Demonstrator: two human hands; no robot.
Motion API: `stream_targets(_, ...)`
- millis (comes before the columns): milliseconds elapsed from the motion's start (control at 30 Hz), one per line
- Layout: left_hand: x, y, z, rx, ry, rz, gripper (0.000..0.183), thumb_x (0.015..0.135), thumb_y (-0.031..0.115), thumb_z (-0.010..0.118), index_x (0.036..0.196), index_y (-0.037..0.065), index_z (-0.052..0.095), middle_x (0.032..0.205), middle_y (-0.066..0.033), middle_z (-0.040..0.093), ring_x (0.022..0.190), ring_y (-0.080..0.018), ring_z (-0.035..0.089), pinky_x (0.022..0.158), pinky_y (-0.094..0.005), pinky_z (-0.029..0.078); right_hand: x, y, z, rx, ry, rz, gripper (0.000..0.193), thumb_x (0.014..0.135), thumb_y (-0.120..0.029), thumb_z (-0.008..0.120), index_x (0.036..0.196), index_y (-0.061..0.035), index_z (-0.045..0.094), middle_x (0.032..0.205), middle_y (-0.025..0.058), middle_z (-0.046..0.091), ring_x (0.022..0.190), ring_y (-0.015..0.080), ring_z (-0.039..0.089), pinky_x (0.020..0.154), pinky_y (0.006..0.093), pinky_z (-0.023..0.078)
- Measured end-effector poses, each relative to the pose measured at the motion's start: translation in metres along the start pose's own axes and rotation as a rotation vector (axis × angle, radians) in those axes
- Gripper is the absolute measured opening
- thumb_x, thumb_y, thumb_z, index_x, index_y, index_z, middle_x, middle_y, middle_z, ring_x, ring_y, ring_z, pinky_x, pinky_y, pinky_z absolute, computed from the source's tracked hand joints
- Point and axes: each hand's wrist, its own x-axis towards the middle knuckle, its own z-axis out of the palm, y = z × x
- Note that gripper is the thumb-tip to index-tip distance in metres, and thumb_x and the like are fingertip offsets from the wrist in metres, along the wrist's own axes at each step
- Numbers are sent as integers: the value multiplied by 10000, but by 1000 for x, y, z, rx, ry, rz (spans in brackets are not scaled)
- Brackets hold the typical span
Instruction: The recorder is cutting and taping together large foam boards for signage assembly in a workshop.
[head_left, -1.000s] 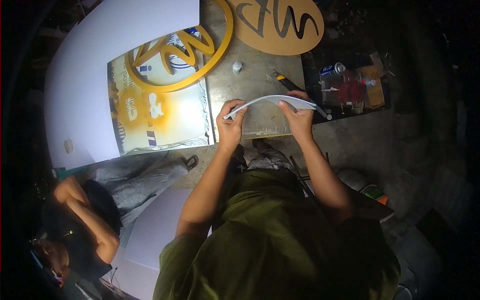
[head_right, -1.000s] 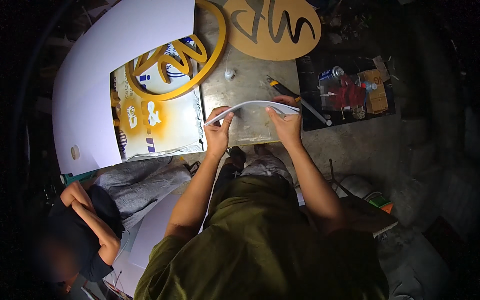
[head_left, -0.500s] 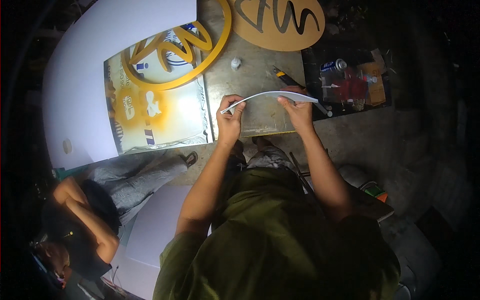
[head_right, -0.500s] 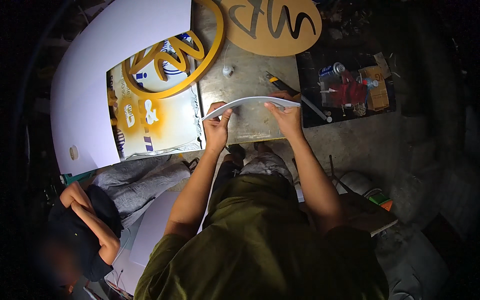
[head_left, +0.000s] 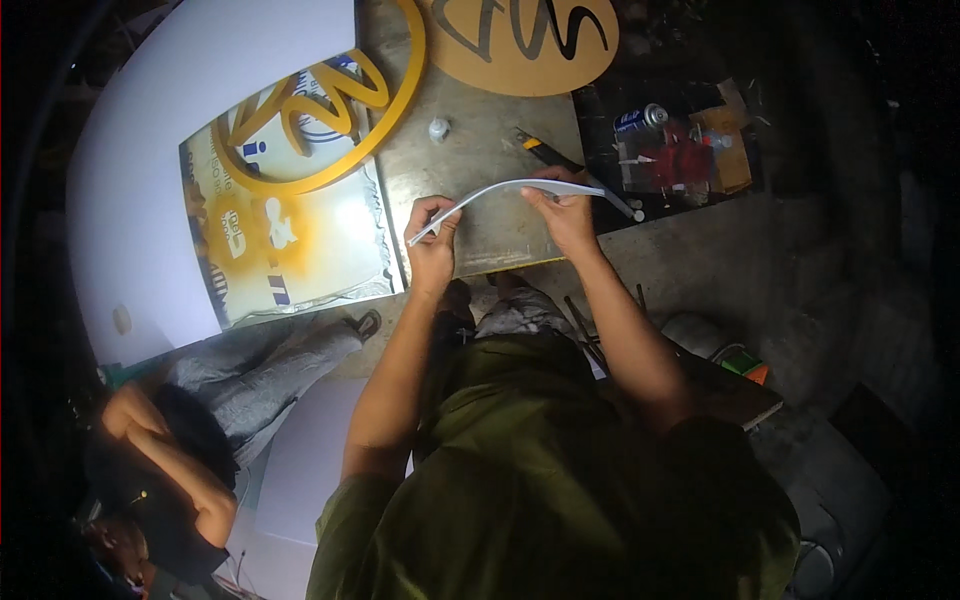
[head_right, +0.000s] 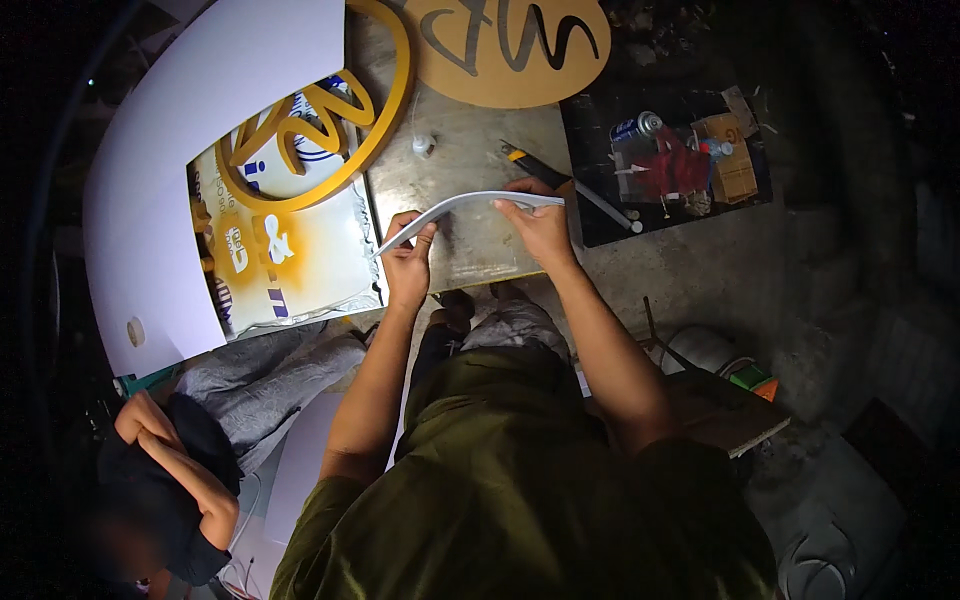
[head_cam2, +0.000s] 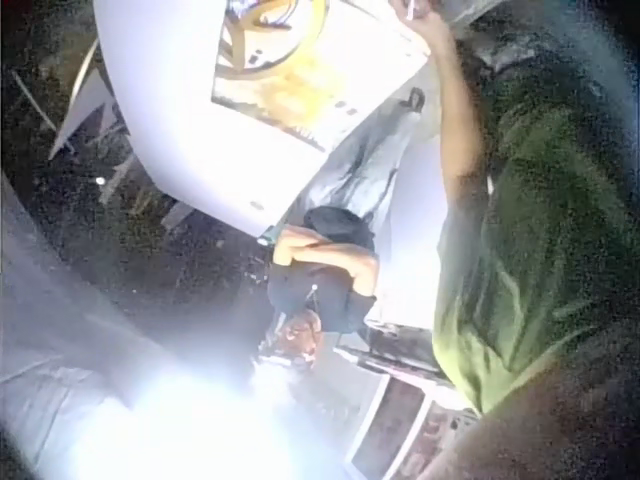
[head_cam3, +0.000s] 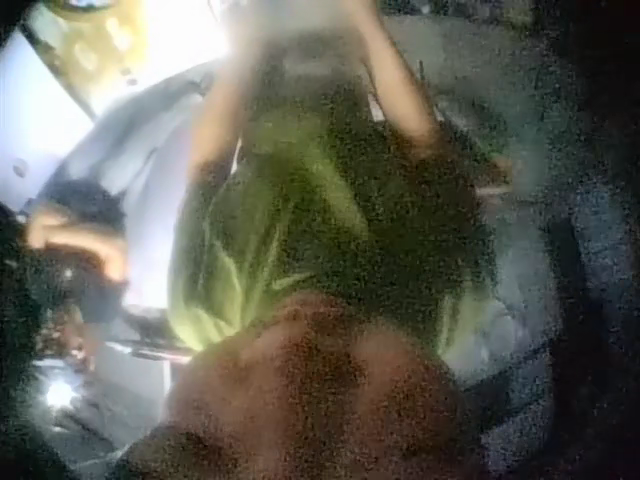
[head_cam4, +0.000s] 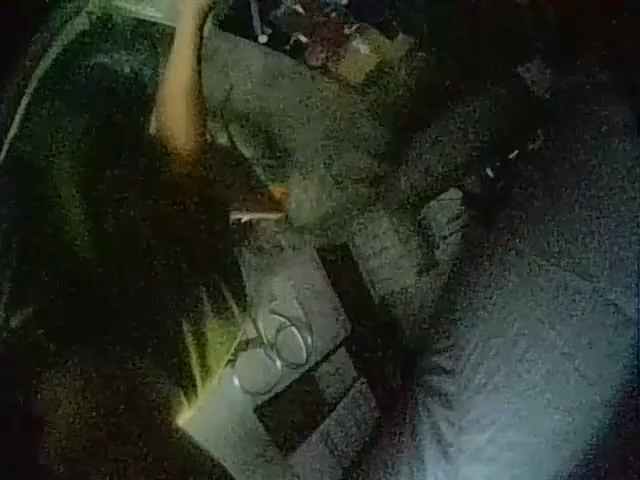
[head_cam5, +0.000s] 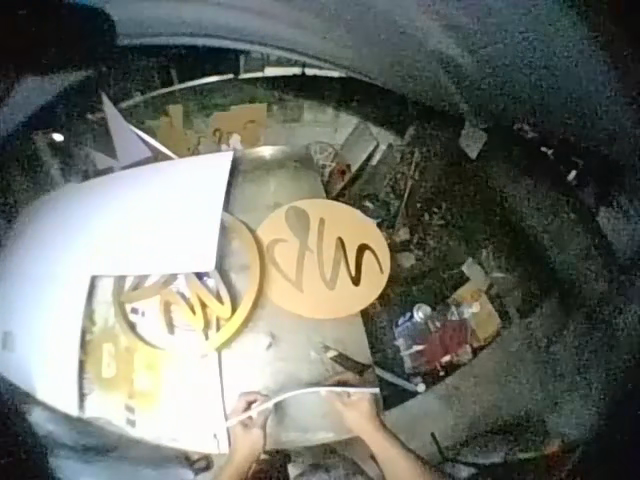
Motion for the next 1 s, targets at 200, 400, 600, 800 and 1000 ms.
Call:
stream_targets(200, 0, -7, -3, 8, -13, -2, 146, 896, 76, 690, 998, 30, 596, 891, -14, 592, 820, -97, 513, 731, -221, 417, 1, 4, -5, 3, -59, -19, 168, 821, -62, 757, 913, -28, 621, 864, 12, 629, 819, 95, 577, 737, 247, 465)
stream_targets(400, 2, -5, -2, 60, -11, 35, 172, 884, 94, 707, 997, 26, 597, 880, -15, 584, 825, -102, 509, 736, -234, 418, 1, 1, -2, 9, -20, 5, 161, 808, -35, 762, 901, -15, 632, 855, 26, 655, 809, 101, 598, 727, 256, 479)
stream_targets(600, 3, -3, 2, 47, -18, 20, 152, 898, 88, 688, 998, 25, 591, 881, -11, 585, 829, -109, 511, 753, -233, 417, 4, 1, -2, -14, -26, 23, 172, 807, -52, 771, 904, -11, 635, 839, 34, 664, 779, 106, 604, 704, 253, 478)
stream_targets(800, 0, 5, -2, 47, 57, -75, 191, 897, 97, 683, 1036, -3, 599, 790, -37, 602, 700, -117, 533, 656, -250, 446, -4, -16, 1, -93, 3, 71, 247, 783, -117, 785, 942, 29, 665, 867, 98, 701, 790, 151, 650, 713, 297, 507)
stream_targets(1000, -23, -35, -19, 155, 73, -228, 332, 833, 101, 731, 1082, -67, 589, 847, -154, 674, 755, -194, 637, 700, -329, 513, -32, 33, 10, -274, 19, 274, 411, 719, -65, 792, 1063, 48, 596, 978, 187, 701, 899, 276, 690, 779, 359, 530)
